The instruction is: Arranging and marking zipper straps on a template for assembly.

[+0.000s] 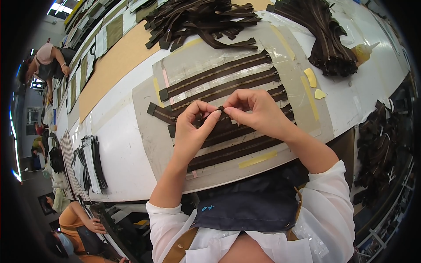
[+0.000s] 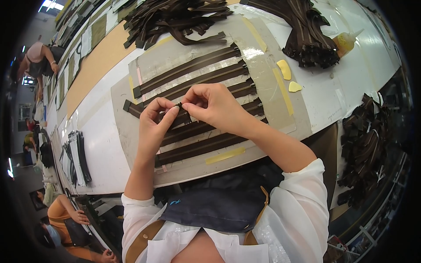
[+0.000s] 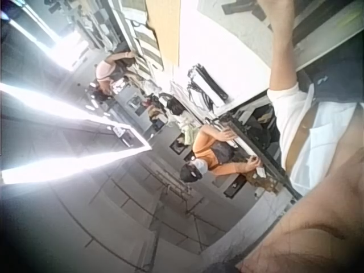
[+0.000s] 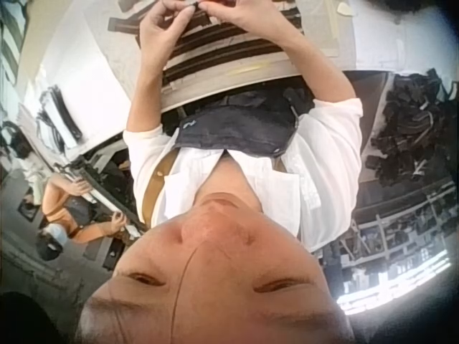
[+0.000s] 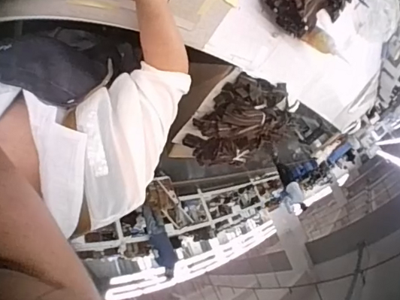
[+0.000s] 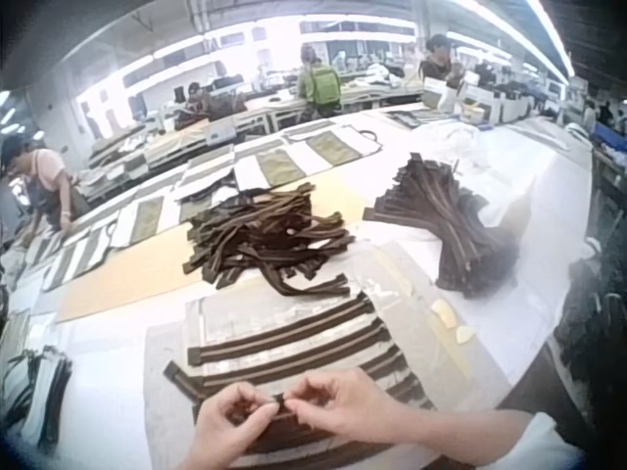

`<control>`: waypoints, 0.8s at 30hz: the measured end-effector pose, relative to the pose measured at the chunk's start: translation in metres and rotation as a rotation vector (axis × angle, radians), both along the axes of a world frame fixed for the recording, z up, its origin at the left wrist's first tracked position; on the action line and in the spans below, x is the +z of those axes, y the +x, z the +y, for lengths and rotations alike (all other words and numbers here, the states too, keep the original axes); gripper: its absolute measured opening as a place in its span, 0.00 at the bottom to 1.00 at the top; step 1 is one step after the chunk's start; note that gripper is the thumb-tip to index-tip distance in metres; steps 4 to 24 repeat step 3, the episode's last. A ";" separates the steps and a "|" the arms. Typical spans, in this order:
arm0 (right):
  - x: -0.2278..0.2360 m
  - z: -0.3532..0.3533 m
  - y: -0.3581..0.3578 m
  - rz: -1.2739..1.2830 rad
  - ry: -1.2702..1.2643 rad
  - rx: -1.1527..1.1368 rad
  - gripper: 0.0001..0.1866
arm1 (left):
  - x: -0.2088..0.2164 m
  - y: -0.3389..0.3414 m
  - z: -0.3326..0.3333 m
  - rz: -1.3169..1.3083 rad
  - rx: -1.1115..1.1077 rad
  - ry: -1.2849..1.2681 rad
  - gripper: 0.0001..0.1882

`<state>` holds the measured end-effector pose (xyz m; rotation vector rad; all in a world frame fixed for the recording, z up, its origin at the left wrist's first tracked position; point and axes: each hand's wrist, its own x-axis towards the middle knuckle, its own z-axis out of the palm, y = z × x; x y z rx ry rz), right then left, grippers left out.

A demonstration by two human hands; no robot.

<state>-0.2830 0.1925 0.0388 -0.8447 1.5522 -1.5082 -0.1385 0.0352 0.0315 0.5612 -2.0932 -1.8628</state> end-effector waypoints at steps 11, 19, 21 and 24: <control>0.000 0.001 -0.001 -0.008 0.012 0.005 0.05 | 0.001 0.000 -0.001 -0.004 -0.021 -0.060 0.07; 0.000 0.001 -0.001 -0.008 0.012 0.005 0.05 | 0.001 0.000 -0.001 -0.004 -0.021 -0.060 0.07; 0.000 0.001 -0.001 -0.008 0.012 0.005 0.05 | 0.001 0.000 -0.001 -0.004 -0.021 -0.060 0.07; 0.000 0.001 -0.001 -0.008 0.012 0.005 0.05 | 0.001 0.000 -0.001 -0.004 -0.021 -0.060 0.07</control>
